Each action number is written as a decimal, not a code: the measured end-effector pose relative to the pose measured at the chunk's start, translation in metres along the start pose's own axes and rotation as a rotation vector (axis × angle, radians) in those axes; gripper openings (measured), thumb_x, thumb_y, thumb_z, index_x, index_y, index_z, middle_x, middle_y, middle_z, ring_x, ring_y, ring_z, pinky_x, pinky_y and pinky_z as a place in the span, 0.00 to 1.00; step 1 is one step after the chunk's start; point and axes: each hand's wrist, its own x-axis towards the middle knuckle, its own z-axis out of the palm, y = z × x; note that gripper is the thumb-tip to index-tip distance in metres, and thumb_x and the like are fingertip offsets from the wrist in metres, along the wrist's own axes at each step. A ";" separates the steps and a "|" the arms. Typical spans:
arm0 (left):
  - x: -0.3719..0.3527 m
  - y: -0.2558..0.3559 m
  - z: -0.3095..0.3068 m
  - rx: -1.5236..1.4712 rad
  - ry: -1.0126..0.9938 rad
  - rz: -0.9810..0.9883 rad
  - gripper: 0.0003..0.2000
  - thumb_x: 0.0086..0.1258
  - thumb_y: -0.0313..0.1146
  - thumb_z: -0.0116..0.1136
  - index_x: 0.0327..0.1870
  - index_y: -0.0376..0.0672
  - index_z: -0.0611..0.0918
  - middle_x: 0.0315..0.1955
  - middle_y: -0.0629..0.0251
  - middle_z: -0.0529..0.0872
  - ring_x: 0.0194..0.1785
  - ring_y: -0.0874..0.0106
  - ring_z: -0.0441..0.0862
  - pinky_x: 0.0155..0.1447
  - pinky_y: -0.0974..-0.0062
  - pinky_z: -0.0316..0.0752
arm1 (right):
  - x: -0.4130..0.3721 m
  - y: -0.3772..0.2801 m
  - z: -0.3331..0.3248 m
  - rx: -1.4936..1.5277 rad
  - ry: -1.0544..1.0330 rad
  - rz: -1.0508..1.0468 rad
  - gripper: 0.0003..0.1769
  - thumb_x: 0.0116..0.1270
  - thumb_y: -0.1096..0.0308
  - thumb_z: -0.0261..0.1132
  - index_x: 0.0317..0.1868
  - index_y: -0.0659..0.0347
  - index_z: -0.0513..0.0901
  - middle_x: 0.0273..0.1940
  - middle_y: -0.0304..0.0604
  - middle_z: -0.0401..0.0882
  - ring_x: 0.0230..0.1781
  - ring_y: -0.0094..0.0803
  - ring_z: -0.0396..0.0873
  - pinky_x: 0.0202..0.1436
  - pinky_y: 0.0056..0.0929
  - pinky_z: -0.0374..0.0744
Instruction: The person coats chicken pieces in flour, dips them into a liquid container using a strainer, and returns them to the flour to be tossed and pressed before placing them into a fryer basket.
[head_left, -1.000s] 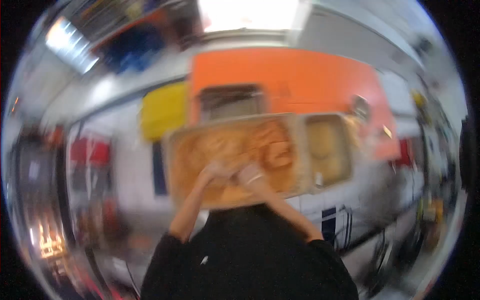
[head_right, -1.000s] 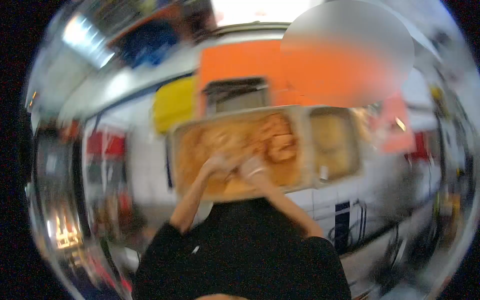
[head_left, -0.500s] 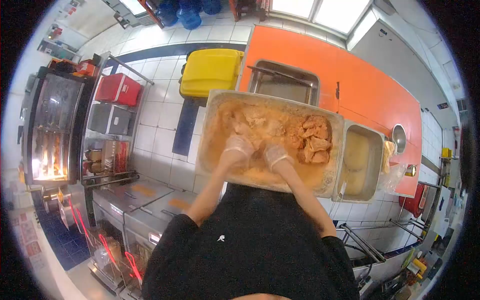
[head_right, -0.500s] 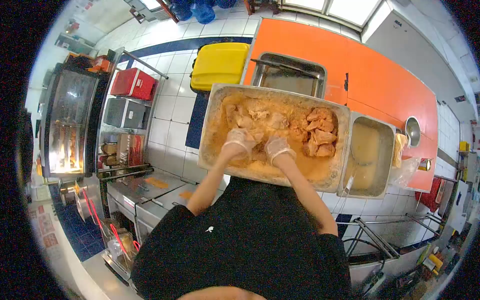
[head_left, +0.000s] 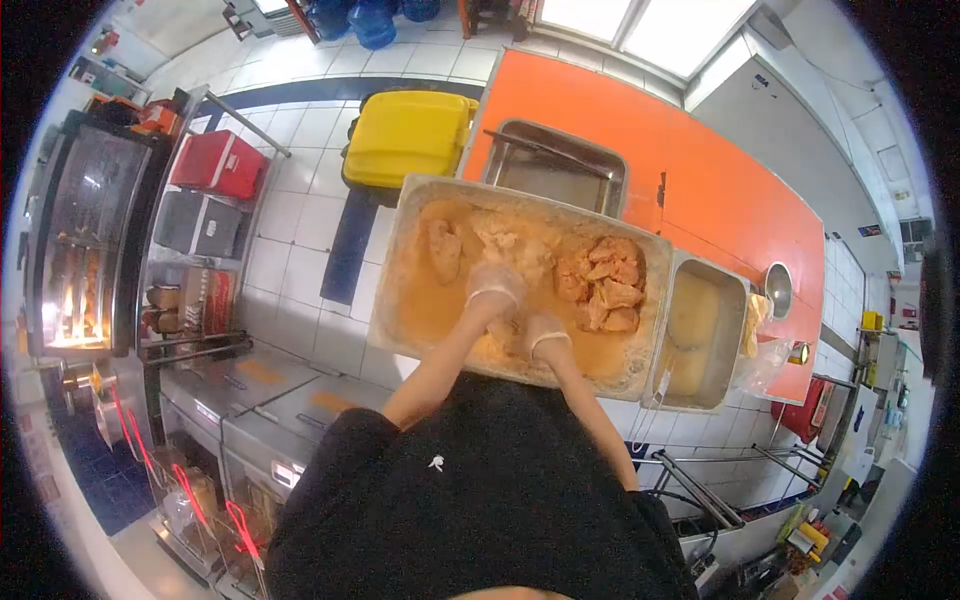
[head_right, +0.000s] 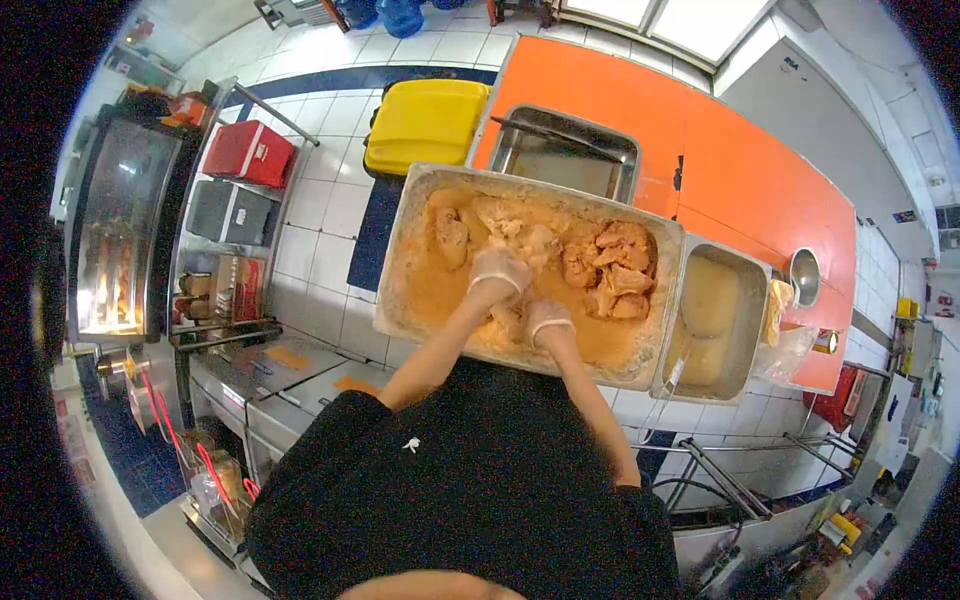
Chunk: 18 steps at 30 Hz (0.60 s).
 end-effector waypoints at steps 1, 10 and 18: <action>-0.006 0.010 -0.022 -0.122 -0.007 -0.110 0.17 0.63 0.45 0.58 0.30 0.37 0.85 0.34 0.49 0.88 0.40 0.55 0.85 0.45 0.63 0.78 | 0.000 0.001 -0.001 0.011 0.016 -0.012 0.19 0.59 0.58 0.63 0.40 0.67 0.86 0.40 0.62 0.84 0.43 0.54 0.84 0.47 0.47 0.81; -0.070 -0.030 -0.107 -0.238 -0.064 0.298 0.23 0.57 0.56 0.62 0.31 0.39 0.85 0.28 0.48 0.86 0.34 0.53 0.84 0.41 0.62 0.78 | -0.054 -0.024 -0.062 0.034 0.145 0.040 0.17 0.57 0.58 0.64 0.34 0.64 0.88 0.34 0.60 0.85 0.40 0.52 0.85 0.46 0.47 0.81; -0.065 -0.028 -0.030 0.147 -0.375 0.367 0.16 0.51 0.46 0.61 0.28 0.41 0.86 0.28 0.49 0.86 0.35 0.53 0.84 0.40 0.63 0.79 | -0.040 -0.013 -0.042 -0.307 0.247 -0.084 0.12 0.58 0.69 0.62 0.37 0.68 0.86 0.39 0.61 0.84 0.40 0.51 0.85 0.46 0.45 0.82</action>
